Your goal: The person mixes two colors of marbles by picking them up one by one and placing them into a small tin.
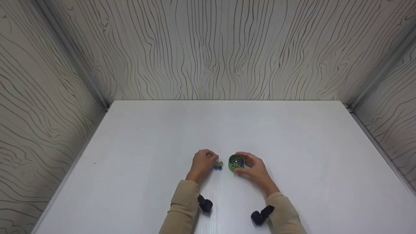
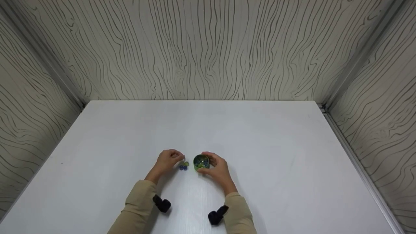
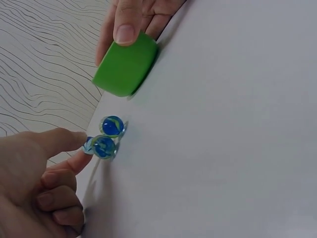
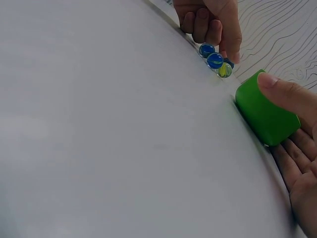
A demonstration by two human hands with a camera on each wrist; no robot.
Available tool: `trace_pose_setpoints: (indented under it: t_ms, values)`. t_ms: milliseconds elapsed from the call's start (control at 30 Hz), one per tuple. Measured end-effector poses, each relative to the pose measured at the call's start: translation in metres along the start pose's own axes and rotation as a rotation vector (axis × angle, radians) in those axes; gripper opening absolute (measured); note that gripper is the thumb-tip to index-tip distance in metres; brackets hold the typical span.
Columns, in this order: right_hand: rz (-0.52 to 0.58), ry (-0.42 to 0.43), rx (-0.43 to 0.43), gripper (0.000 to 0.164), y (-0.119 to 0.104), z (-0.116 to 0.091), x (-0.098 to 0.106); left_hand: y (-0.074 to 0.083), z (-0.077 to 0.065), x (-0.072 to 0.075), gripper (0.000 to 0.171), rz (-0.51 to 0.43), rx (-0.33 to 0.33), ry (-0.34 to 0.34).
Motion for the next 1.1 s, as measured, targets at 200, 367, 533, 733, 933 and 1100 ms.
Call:
trace_pose_setpoints:
  t_ms: [200,367,533,733,933,1100]
  values:
    - [-0.001,-0.007,-0.003,0.064,0.001,0.000,0.000,0.000,-0.001,0.001,0.019,-0.024,0.001,0.024]
    - [0.002,-0.006,-0.003,0.064,0.000,0.000,0.000,0.000,-0.001,0.003,0.018,-0.020,-0.006,0.042]
    - [-0.001,-0.005,0.001,0.064,-0.002,0.001,0.000,0.001,-0.002,0.004,0.018,-0.020,-0.013,0.046]
    - [-0.002,-0.002,0.002,0.065,-0.001,0.001,0.001,0.004,-0.006,0.005,0.017,-0.016,-0.038,0.046]
    - [-0.005,0.001,0.005,0.064,-0.001,0.001,0.001,0.013,-0.009,0.008,0.016,0.013,-0.081,0.074]
    - [-0.011,0.001,0.001,0.065,-0.001,0.001,0.001,0.018,-0.011,0.009,0.016,0.008,-0.096,0.078]
Point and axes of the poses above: each hand's wrist, its own z-axis towards the middle knuckle, its own x-axis out of the back of the hand, y = z × x, the point moved 10 cm from there along z, towards the middle knuckle, and after that the axes turned 9 degrees about x, right-handed, at the moved point
